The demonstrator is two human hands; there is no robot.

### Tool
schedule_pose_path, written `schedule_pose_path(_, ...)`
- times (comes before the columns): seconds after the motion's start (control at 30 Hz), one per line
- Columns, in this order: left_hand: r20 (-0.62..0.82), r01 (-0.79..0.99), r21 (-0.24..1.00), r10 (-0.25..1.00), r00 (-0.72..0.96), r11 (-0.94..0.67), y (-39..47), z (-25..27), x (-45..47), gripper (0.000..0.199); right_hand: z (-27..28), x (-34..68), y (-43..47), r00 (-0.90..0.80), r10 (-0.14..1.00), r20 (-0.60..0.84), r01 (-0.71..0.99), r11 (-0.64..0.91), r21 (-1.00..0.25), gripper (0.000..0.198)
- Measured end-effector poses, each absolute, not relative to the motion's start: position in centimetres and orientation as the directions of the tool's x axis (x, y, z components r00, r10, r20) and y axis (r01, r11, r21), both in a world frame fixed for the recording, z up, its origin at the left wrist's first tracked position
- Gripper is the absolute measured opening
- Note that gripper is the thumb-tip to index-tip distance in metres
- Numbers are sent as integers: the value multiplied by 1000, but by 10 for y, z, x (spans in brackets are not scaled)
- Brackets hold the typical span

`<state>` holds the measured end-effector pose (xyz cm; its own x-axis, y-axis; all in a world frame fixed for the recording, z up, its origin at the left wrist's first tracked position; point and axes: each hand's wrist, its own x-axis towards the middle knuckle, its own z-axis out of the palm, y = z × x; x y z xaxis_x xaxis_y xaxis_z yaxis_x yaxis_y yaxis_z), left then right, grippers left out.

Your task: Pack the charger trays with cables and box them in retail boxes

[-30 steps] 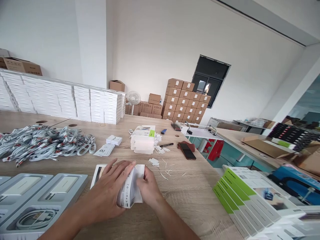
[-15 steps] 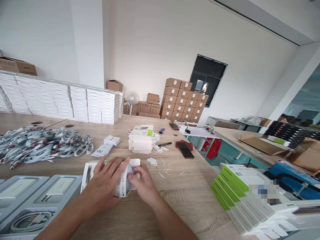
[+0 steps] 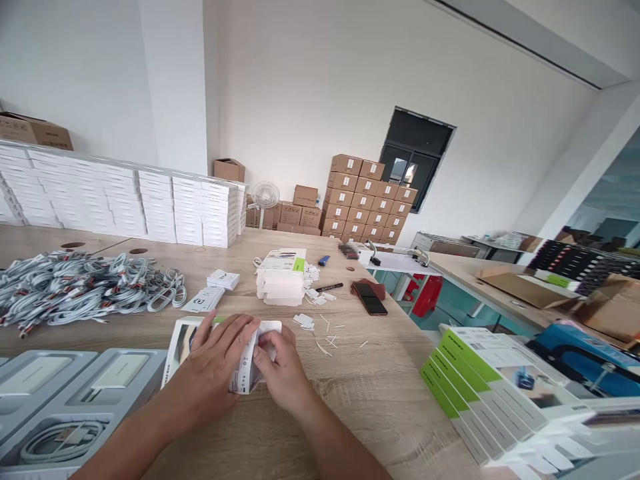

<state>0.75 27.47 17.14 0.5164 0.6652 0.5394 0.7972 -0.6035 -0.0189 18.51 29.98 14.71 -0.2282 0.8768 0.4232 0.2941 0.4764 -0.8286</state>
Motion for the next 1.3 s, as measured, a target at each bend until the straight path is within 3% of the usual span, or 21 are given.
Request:
schedule_pose_path(0.17, 543, 812, -15, 677, 497, -584, 278, 168, 3, 87, 145, 184, 303, -148, 940, 308, 136, 328, -935, 23)
schedule_pose_path(0.43, 553, 872, 18, 731, 399, -489, 286, 176, -26, 79, 152, 219, 322, -309, 942, 128, -182, 73, -980, 24)
schedule_pose_path(0.63, 535, 912, -49, 760, 368, -407, 293, 178, -47, 78, 159, 267, 336, -551, 830, -80, 6, -92, -996, 30)
schedule_pose_path(0.73, 548, 927, -90, 759, 352, -364, 296, 176, -53, 81, 165, 287, 334, -645, 744, -172, 216, -39, -976, 38)
schedule_pose_path(0.87, 586, 942, -108, 745, 318, -317, 298, 178, -54, 84, 170, 301, 331, -567, 755, -328, 560, 62, -826, 37)
schedule_pose_path(0.97, 584, 917, -136, 718, 379, -374, 295, 181, -48, 87, 177, 300, 329, -466, 859, -213, 585, 118, -803, 41)
schedule_pose_path(1.07, 598, 914, -145, 702, 386, -379, 293, 183, -41, 87, 186, 285, 321, -395, 915, 88, 350, 238, -906, 49)
schedule_pose_path(1.13, 635, 942, -123, 705, 317, -312, 293, 182, -39, 83, 191, 269, 311, -446, 876, 182, 229, 308, -923, 65)
schedule_pose_path(1.23, 668, 969, -82, 708, 228, -234, 296, 181, -40, 81, 196, 250, 298, -606, 791, 90, 255, 301, -919, 92)
schedule_pose_path(1.3, 673, 970, -65, 708, 217, -235, 297, 182, -41, 82, 195, 245, 295, -638, 770, 24, 297, 275, -914, 79)
